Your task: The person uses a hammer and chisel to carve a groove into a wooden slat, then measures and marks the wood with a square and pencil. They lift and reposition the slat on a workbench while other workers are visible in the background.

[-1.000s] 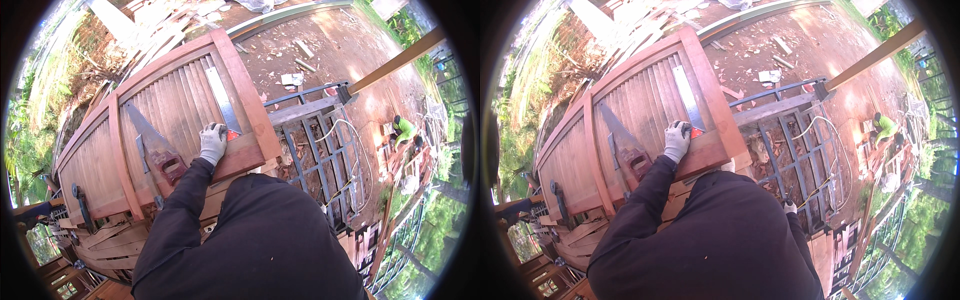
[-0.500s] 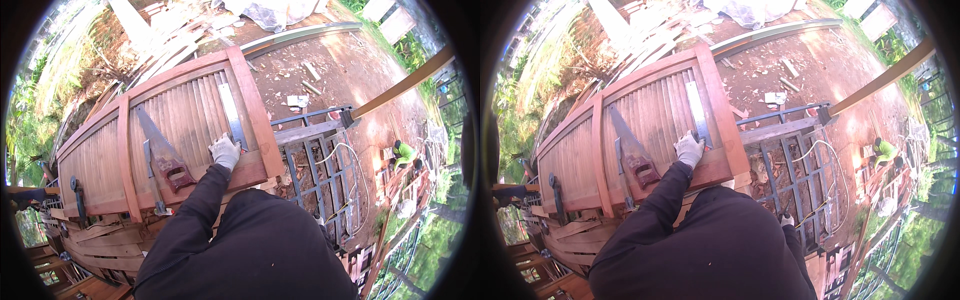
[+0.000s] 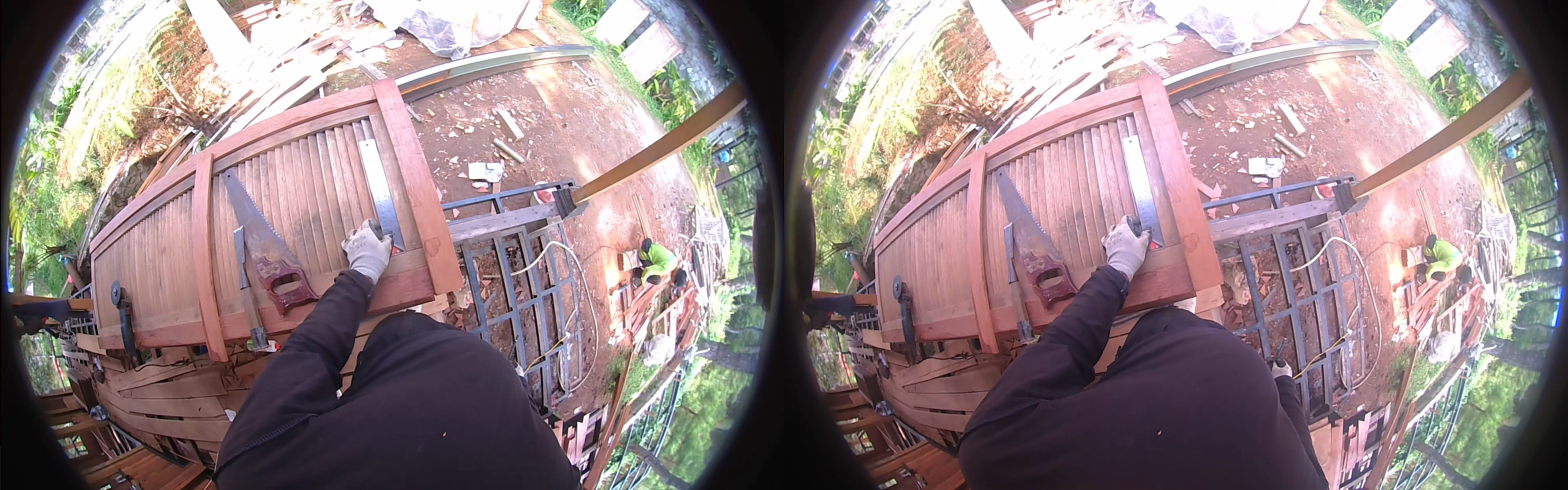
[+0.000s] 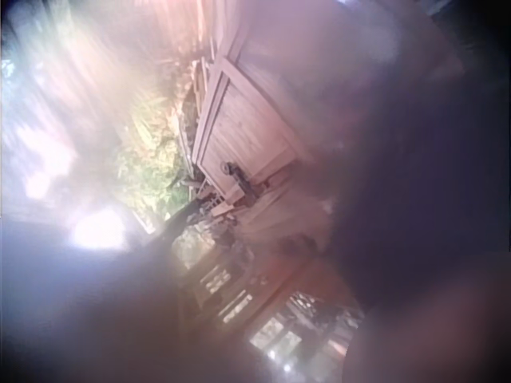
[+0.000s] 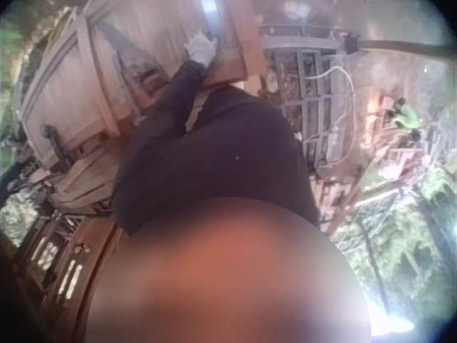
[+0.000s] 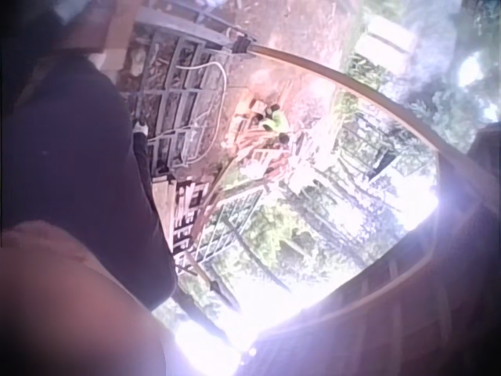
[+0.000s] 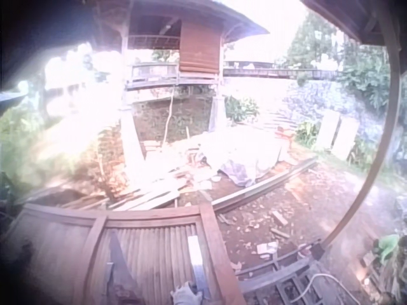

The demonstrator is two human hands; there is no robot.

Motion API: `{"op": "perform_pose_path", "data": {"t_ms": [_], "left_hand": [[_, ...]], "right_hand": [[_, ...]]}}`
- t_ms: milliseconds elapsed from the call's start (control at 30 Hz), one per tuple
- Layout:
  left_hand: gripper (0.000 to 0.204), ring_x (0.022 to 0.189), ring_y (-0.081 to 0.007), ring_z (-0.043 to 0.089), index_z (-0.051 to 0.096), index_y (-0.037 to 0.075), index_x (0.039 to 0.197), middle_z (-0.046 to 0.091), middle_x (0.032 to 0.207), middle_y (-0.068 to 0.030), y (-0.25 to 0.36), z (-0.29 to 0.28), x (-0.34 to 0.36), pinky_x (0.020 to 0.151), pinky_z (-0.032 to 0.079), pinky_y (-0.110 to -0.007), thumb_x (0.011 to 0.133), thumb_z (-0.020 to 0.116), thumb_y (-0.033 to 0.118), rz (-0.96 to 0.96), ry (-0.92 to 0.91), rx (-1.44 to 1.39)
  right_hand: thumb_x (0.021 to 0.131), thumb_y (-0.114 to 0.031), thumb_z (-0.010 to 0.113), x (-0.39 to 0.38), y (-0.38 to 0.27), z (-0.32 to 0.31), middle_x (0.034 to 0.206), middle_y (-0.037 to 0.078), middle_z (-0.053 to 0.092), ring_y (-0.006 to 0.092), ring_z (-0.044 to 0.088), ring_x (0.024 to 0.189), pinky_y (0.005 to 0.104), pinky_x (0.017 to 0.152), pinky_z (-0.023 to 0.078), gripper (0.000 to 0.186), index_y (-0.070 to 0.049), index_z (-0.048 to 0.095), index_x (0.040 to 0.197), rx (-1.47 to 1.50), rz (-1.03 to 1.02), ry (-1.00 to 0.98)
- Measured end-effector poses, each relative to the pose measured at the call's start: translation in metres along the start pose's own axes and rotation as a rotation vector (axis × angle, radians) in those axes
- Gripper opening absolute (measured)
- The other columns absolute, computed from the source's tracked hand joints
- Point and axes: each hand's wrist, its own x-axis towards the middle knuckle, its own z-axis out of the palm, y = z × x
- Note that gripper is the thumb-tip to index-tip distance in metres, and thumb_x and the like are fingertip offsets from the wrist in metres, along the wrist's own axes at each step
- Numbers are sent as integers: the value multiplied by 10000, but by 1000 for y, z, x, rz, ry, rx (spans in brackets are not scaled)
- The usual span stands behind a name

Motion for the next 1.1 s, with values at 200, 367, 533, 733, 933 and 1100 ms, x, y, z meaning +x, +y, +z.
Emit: {"op": "perform_pose_path", "data": {"t_ms": [200,367,533,733,933,1100], "left_hand": [[466,1147,-318,606,613,143,1218,707,1106,-126,-1,6,1,1015,356,-490,836,731,382,-8,16,-12],[480,1160,-319,599,605,143,1235,703,1114,-129,3,1,1,1018,352,-495,842,727,391,-23,-21,3],[490,1164,-324,596,604,147,1245,698,1112,-140,4,0,0,1013,352,-497,845,725,401,-14,-25,15],[492,1166,-324,593,607,148,1250,697,1108,-137,7,6,4,1009,353,-493,840,729,393,16,-30,-15],[471,1150,-309,600,613,152,1240,701,1102,-118,-4,4,-3,1011,352,-491,840,729,371,0,28,-17],[435,1145,-300,603,625,154,1204,706,1085,-102,2,7,-1,1019,353,-486,838,736,359,29,22,-41]], "right_hand": [[914,-212,626,11,16,12,941,96,761,239,721,915,369,847,537,209,-81,751,1018,137,-64,-43],[908,-182,639,10,13,14,950,93,766,233,724,906,365,848,538,195,-64,750,1017,239,-28,-54],[916,-173,635,4,-3,9,964,109,768,228,727,918,368,845,542,204,-57,750,1038,169,7,-3],[916,-177,638,-2,-11,8,875,88,747,213,704,806,362,756,536,169,-65,744,984,246,-9,-39],[911,-174,641,-42,-89,-46,849,76,737,209,696,788,356,747,532,159,-70,737,982,224,-62,-52],[908,-172,642,-31,-31,-7,876,81,750,212,711,832,360,785,540,177,-62,738,1009,224,39,29]]}}
